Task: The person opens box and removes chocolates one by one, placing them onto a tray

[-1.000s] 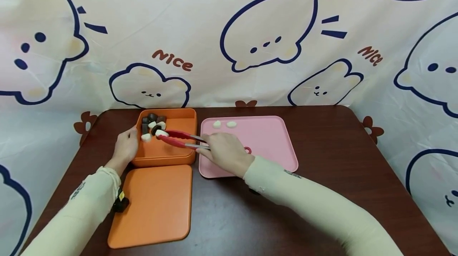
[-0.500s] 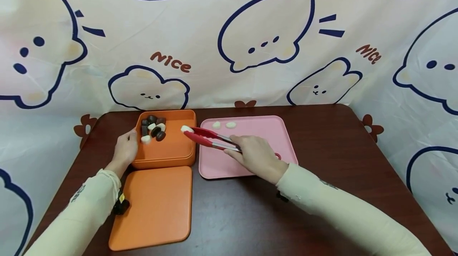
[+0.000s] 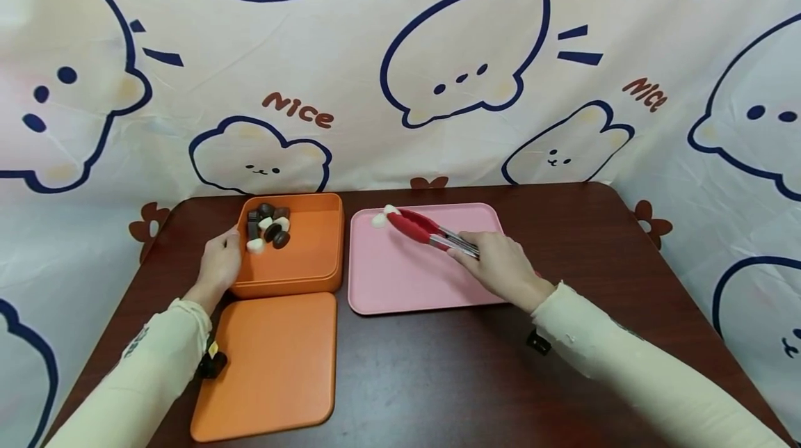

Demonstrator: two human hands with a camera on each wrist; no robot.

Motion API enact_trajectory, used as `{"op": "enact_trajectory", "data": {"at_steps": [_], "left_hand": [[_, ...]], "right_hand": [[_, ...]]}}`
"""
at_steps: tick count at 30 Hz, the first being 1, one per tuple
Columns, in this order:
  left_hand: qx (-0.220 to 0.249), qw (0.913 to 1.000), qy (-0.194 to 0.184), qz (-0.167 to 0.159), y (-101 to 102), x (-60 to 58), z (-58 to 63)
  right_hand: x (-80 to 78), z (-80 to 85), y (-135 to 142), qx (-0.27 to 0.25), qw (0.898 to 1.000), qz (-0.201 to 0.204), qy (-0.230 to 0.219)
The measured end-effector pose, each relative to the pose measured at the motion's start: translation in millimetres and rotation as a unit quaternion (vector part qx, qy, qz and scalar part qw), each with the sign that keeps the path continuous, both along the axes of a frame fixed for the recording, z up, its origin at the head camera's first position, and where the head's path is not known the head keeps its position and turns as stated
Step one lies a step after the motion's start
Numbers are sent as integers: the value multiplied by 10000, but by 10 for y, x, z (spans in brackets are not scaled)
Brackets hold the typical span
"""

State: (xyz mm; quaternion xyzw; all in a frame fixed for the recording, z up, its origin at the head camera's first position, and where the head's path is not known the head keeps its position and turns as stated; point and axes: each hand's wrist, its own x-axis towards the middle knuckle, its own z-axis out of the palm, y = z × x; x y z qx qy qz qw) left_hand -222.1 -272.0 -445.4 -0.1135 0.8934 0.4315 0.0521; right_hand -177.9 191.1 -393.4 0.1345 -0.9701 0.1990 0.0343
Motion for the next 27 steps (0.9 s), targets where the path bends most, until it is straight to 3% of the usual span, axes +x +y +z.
{"op": "enact_trajectory", "data": {"at_steps": [12,20,27], "left_hand": [[136,9999,-22,-4,17,7,7],[89,9999,75,17,11,0,11],[106,9999,-51,-19,12,26,34]], "right_hand": [[-132,-134,310,-54,9966,-359,-741],[-212,-203,367,-367,9907,-619,-1157],[-244,-218,351,-469,9895,-554,-1252]]}}
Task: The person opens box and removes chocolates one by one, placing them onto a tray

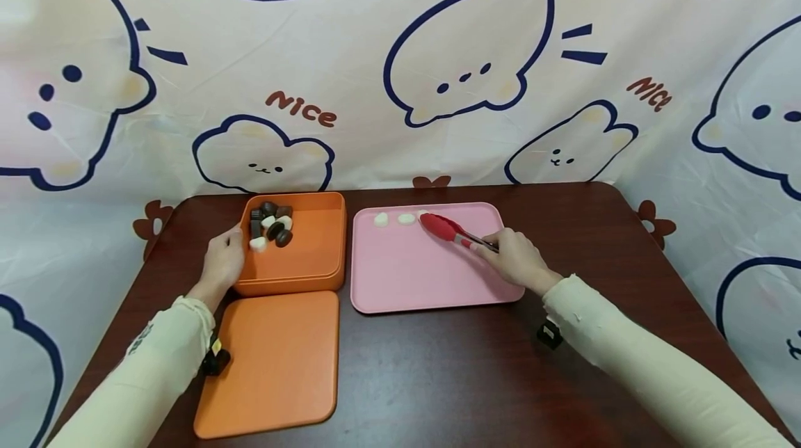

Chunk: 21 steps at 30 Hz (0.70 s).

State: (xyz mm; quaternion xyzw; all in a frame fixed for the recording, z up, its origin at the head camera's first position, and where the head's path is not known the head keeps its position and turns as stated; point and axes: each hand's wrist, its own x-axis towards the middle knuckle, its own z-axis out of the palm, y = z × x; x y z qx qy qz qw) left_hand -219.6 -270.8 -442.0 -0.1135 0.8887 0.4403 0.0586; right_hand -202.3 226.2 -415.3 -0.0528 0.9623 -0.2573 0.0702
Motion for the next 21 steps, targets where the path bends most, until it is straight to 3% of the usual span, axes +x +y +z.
{"op": "enact_trajectory", "data": {"at_steps": [21], "left_hand": [[3,10000,-8,-44,9,-10,4]], "right_hand": [[-50,18,37,-228,9996,-85,-157]]}}
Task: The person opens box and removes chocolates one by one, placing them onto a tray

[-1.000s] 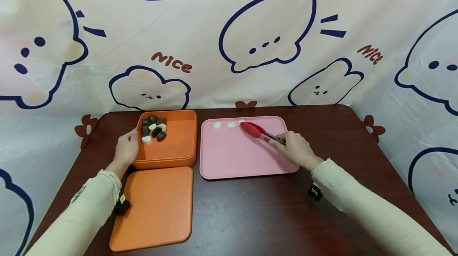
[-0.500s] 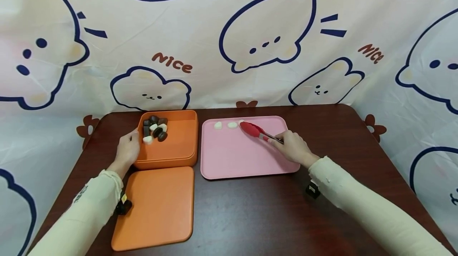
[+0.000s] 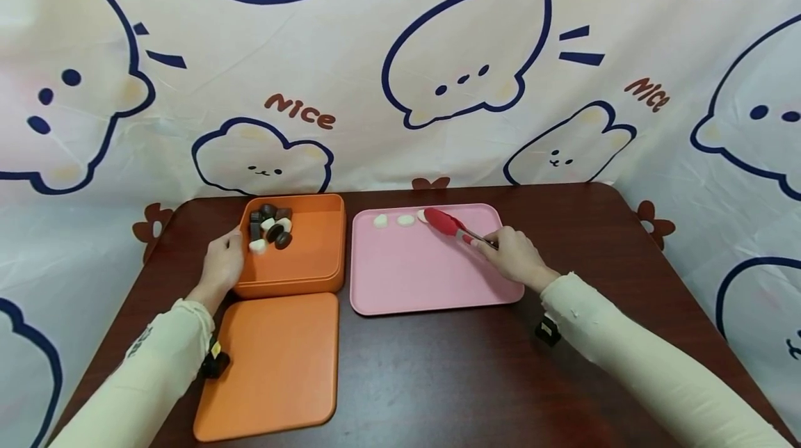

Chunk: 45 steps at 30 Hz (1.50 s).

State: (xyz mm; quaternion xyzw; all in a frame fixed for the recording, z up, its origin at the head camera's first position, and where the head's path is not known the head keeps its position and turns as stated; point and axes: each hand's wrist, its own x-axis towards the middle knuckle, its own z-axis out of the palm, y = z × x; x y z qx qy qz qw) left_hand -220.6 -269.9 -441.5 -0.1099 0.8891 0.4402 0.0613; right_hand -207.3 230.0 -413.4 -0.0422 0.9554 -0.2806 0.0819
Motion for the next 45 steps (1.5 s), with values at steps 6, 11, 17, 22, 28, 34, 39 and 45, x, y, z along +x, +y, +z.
{"op": "enact_trajectory", "data": {"at_steps": [6,11,17,22,28,34,39,45], "left_hand": [[-20,10000,-12,51,2,-9,-1],[-41,9999,-22,118,-4,-5,-3],[-20,9999,55,162,-10,18,-20],[-26,9999,40,95,-10,23,-31],[5,10000,52,-4,-1,-10,-21],[8,9999,115,63,24,-18,-17],[3,10000,24,79,-3,-1,-15],[-14,10000,12,60,-13,-1,-24]], "right_hand": [[-3,-11,54,-210,9996,-15,-169],[-9,-18,59,-90,9998,-11,-190],[11,-2,49,36,9998,-36,-167],[47,15,66,-44,9997,-130,-205],[81,38,100,-22,9998,-185,-69],[86,108,47,39,9995,-167,250],[97,140,-81,-54,9989,-80,458],[97,200,-303,-186,9979,132,613]]}}
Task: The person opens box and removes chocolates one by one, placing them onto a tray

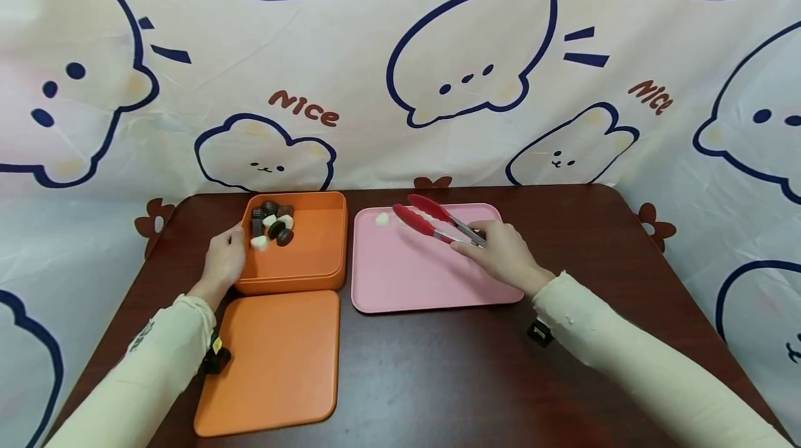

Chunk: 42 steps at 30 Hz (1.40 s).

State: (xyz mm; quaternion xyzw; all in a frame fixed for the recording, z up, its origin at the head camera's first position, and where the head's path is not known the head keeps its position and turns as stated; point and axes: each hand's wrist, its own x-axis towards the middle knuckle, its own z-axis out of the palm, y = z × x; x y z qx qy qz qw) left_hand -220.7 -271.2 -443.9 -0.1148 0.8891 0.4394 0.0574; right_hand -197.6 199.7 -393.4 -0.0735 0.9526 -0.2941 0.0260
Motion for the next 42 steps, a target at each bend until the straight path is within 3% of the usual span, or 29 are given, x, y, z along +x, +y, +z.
{"op": "enact_trajectory", "data": {"at_steps": [9,27,42], "left_hand": [[66,10000,-38,21,5,0,12],[-9,10000,-39,55,17,3,5],[49,9999,-88,20,0,5,6]], "right_hand": [[1,31,-340,-138,9994,304,40],[-35,80,-828,-228,9984,514,-10],[-41,-1,-1125,-530,9960,698,-154]]}}
